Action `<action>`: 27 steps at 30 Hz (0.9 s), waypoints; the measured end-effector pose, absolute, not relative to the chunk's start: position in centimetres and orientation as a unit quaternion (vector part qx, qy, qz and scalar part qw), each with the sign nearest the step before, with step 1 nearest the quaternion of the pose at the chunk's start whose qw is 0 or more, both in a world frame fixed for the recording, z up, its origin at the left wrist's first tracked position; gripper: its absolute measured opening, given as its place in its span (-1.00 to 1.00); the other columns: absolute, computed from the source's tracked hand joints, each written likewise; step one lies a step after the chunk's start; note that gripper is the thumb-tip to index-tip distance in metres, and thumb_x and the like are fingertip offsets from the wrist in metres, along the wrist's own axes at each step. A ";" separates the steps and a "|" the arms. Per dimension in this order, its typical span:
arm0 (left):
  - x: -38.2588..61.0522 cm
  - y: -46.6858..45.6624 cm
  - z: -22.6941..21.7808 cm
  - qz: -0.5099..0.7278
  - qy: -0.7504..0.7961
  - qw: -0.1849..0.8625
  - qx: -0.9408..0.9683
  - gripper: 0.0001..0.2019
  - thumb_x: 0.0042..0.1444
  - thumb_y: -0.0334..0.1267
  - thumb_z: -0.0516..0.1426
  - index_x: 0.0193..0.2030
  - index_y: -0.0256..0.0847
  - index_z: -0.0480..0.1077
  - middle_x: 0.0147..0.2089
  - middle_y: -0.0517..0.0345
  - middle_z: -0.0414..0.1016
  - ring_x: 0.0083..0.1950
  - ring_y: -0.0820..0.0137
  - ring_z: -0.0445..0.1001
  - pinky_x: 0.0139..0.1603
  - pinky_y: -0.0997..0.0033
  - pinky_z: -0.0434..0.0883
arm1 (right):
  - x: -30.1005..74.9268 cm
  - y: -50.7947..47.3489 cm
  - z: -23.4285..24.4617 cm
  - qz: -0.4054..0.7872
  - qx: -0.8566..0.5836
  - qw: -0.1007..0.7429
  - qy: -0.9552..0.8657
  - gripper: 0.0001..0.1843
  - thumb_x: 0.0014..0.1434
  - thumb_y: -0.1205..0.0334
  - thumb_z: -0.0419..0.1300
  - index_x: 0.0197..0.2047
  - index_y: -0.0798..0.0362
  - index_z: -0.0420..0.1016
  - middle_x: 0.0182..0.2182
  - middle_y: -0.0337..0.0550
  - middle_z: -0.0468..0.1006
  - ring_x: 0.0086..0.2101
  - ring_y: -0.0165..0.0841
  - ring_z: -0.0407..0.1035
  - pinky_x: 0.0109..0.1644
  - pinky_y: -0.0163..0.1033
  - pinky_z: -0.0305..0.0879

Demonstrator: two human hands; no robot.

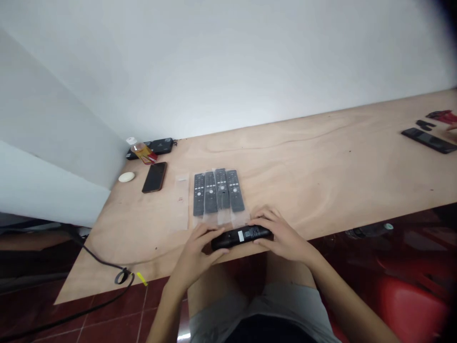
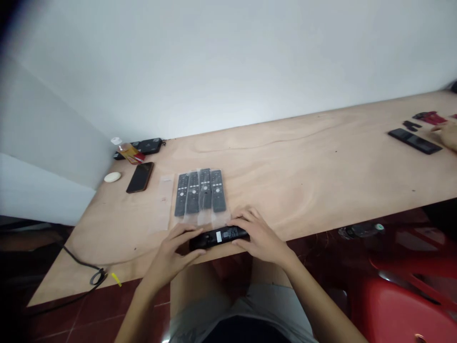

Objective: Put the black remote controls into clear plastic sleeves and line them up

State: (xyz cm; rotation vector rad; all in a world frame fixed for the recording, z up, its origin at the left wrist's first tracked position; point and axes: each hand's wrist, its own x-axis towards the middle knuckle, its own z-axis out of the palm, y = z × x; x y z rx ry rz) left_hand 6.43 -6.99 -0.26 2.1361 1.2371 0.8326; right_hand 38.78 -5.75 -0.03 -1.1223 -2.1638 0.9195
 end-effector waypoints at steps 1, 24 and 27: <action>7.0 -7.0 -0.4 0.305 0.449 0.251 0.801 -0.61 0.28 -0.12 0.41 0.23 0.05 0.61 0.12 -0.02 0.61 0.16 0.09 0.58 0.20 -0.06 0.60 | 38.9 -5.7 0.0 0.343 -0.409 0.265 -0.803 -0.53 0.41 0.20 0.37 0.34 -0.21 0.54 0.20 -0.05 0.53 0.23 0.00 0.33 0.38 0.18 0.36; -3.2 -5.6 -1.9 0.257 0.574 0.030 0.777 -0.78 0.46 -0.20 0.10 -0.09 -0.12 0.59 -0.07 0.00 0.63 -0.01 0.14 0.61 0.12 0.06 0.58 | 38.8 -6.0 -1.1 0.305 -0.420 0.298 -0.801 -0.47 0.45 0.09 0.35 0.43 -0.21 0.48 0.31 -0.02 0.54 0.27 0.02 0.43 0.39 0.22 0.43; -2.3 -6.1 -1.8 0.254 0.567 0.052 0.782 -0.79 0.45 -0.16 0.12 -0.05 -0.11 0.59 -0.05 0.01 0.63 0.01 0.15 0.62 0.11 0.10 0.59 | 38.7 -6.0 -1.1 0.297 -0.415 0.298 -0.807 -0.45 0.44 0.15 0.35 0.44 -0.23 0.45 0.32 -0.02 0.53 0.27 0.03 0.42 0.40 0.23 0.42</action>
